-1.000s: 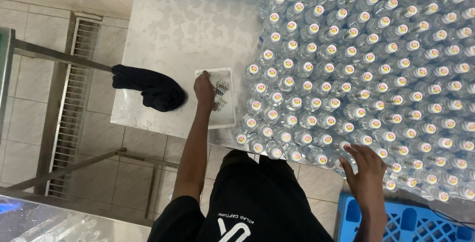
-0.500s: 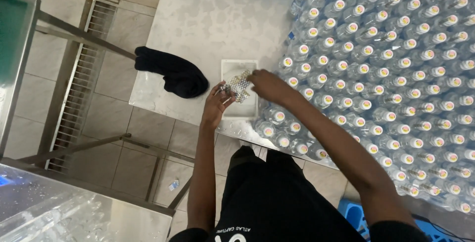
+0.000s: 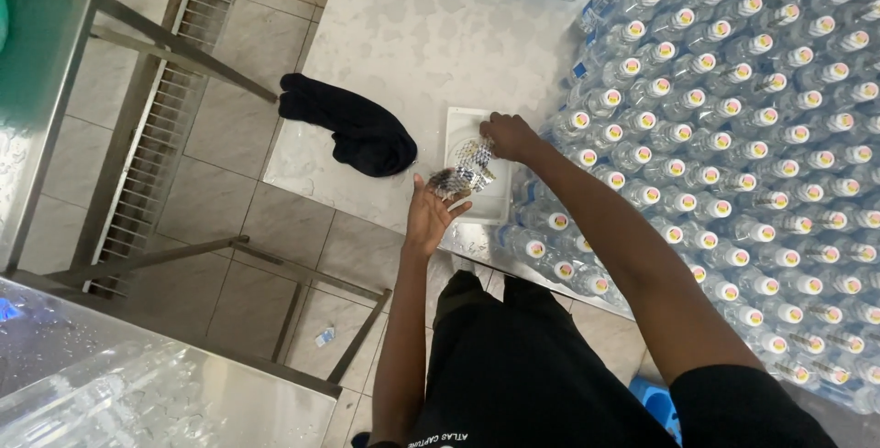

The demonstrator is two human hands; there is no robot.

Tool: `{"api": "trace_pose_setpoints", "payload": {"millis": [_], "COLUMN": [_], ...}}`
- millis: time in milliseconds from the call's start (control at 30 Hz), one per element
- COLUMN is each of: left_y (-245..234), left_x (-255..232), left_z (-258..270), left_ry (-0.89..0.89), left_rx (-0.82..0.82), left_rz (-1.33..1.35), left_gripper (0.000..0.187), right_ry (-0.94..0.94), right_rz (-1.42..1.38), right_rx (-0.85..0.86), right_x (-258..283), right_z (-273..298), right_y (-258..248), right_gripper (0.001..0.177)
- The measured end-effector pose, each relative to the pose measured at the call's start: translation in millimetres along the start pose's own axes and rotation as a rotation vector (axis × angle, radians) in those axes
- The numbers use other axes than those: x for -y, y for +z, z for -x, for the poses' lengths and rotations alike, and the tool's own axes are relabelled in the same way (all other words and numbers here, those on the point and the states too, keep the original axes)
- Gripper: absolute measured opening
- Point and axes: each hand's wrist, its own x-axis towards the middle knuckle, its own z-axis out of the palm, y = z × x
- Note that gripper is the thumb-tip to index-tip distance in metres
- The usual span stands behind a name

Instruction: The person stands at a stainless steel table covered with rows of plastic water bottles. They pick up small, round, patterned caps from a white tray and place them onto the tops of the bottles one by one. The person continues this repetitive process, moving across the rows of bottles.

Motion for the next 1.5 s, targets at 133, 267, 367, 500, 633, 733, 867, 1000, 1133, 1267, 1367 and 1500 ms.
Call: {"api": "trace_pose_setpoints", "payload": {"millis": [133,267,367,500,633,733,867,1000,1133,1267,1367,1500], "left_y": [5.9,-0.8,-10.7,-9.5,-10.4,5.7,0.7,4.9,-1.9,-12.7,-16.3,-29.8], "left_x": [-2.6,6.6,20.9,40.8,53.2,49.4,50.4,44.6,46.2,53.8,55.6,62.4], "left_z": [-19.6,-34.3,-44.4,-47.9,-48.1,-33.7,-39.1,-46.4,-50.3,-48.9,-45.1,-46.6], "left_ry": [-0.012,0.048,0.118,0.14,0.138,0.152,0.208,0.251,0.256,0.245,0.233,0.233], "left_rx": [-0.012,-0.088,-0.159,-0.215,-0.227,-0.23,-0.293,-0.376,-0.356,-0.353,-0.347,-0.364], "left_rz": [-0.061,-0.237,-0.352,-0.393,-0.362,-0.263,-0.256,-0.279,-0.281,-0.256,-0.249,-0.243], "left_gripper": [0.068,0.04,0.019,0.011,0.016,0.021,0.021,0.02,0.02,0.019,0.019,0.018], "right_ry": [0.005,0.009,-0.014,0.027,0.079,0.104,0.189,0.208,0.142,0.14,0.141,0.182], "right_rz": [-0.005,-0.07,-0.141,-0.273,-0.321,-0.253,-0.27,-0.282,-0.462,-0.395,-0.273,-0.299], "right_rx": [0.02,0.017,-0.017,-0.007,-0.059,0.017,0.014,0.034,0.111,0.13,0.141,0.0], "right_x": [3.9,4.1,-1.2,-1.4,0.3,14.0,3.4,-14.8,6.3,3.9,10.7,1.6], "right_z": [0.9,1.0,-0.7,0.2,-4.0,5.1,-3.3,-10.6,12.2,8.9,10.3,-9.9], "right_y": [-3.1,-4.9,0.3,-8.7,-8.9,-31.1,-21.9,-7.1,-38.9,-18.4,-25.8,-15.0], "right_gripper": [0.051,0.051,0.047,0.036,0.02,0.02,0.013,0.016,0.035,0.05,0.044,0.019]}}
